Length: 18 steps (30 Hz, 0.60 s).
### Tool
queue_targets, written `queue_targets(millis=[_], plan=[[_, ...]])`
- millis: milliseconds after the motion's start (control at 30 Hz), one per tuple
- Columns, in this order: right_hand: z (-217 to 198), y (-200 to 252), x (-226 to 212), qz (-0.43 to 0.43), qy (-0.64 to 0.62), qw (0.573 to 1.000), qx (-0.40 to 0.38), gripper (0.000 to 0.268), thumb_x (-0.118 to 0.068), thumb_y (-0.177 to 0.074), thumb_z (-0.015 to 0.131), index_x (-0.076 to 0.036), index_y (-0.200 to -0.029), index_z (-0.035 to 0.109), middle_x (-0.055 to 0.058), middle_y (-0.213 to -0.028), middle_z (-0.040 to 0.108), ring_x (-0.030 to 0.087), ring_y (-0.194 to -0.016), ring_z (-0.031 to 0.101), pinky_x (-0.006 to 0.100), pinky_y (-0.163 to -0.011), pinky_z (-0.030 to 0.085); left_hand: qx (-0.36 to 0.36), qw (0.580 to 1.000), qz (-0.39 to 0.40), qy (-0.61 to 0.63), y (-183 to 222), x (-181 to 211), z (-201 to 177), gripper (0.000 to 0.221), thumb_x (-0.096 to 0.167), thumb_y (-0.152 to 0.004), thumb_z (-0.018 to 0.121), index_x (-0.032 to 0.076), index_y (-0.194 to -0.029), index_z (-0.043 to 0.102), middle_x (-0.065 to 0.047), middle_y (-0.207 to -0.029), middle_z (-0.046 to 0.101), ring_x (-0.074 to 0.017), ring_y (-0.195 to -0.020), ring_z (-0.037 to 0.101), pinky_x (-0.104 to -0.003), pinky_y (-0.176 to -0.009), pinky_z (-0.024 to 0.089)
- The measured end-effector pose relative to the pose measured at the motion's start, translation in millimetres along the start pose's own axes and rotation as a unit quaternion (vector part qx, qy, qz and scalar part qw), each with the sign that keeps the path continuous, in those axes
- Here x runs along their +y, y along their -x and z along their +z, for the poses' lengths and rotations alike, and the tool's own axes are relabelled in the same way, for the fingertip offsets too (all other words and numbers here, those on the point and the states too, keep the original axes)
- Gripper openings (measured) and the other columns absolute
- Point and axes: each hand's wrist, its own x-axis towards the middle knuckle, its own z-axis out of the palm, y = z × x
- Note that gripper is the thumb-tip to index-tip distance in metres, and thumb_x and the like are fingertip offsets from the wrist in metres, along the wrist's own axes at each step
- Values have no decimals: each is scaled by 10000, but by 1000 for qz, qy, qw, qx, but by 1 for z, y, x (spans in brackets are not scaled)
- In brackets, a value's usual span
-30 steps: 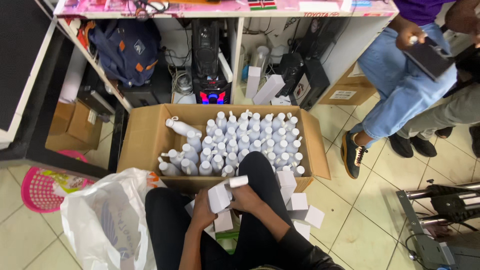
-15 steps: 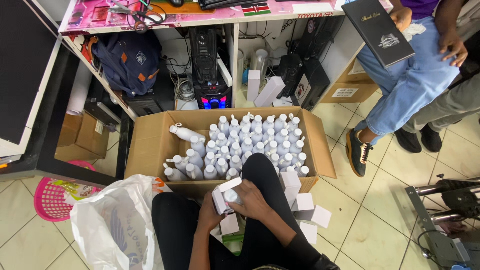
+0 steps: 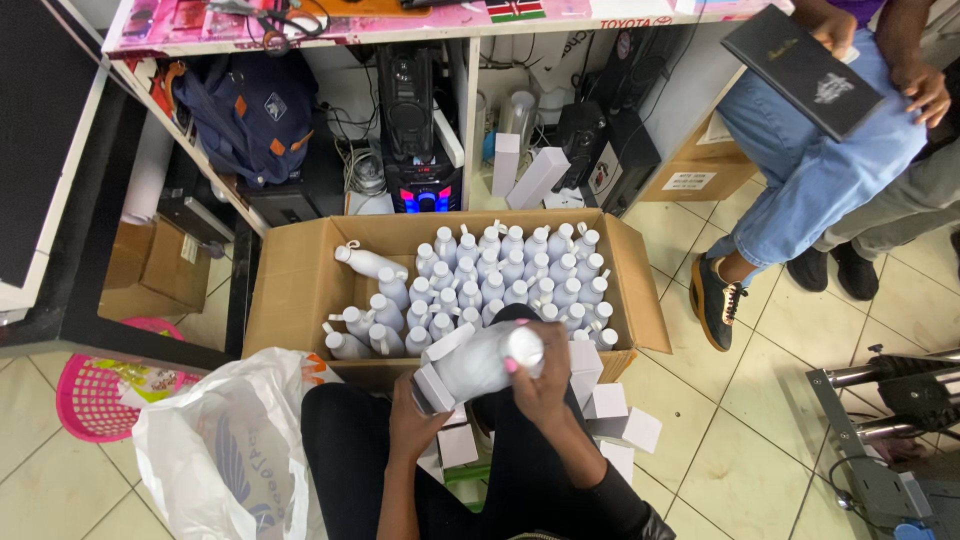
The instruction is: The person wraps individual white bottles in plastic and places them into white cardboard boxes.
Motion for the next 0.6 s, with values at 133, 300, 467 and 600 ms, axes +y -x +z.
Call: queue_targets(millis=[133,300,467,600], plan=[[-25,-30,-19,104,24,989,101,600,-579,-968,524,-10,-1141,600,132,-1059,619,278,-968,620,386,-854,473,10,990,-140,-29,3,-15,-3,1162,592,-589,894,123,-1534,408,-139,-1497,471,-308,-1394,510,-420,-1095,464],[-42,-98,-60,330,-89,909,239,707,-678,-975,363,-57,-1176,634,67,-1042,634,189,-1048,629,353,-871,545,-23,987,-152,38,2,1,-14,1165,468,-581,890,257,-1570,311,-69,-1565,508,-295,-1398,520,-468,-1035,489],[-25,-85,-23,492,-376,753,221,631,-620,-894,583,-120,-1276,628,74,-1091,688,214,-1038,669,371,-907,558,-223,932,-98,269,5,15,-24,1052,189,-491,902,145,-1457,488,-40,-1438,561,-190,-1334,497,-324,-1108,375],[-5,-51,12,598,-394,672,189,666,-650,-895,544,-172,-1352,626,58,-1186,705,194,-1080,661,355,-966,538,-457,825,44,330,3,7,-39,895,353,-645,981,134,-1401,554,-23,-1410,523,-182,-1359,466,-313,-1124,304]])
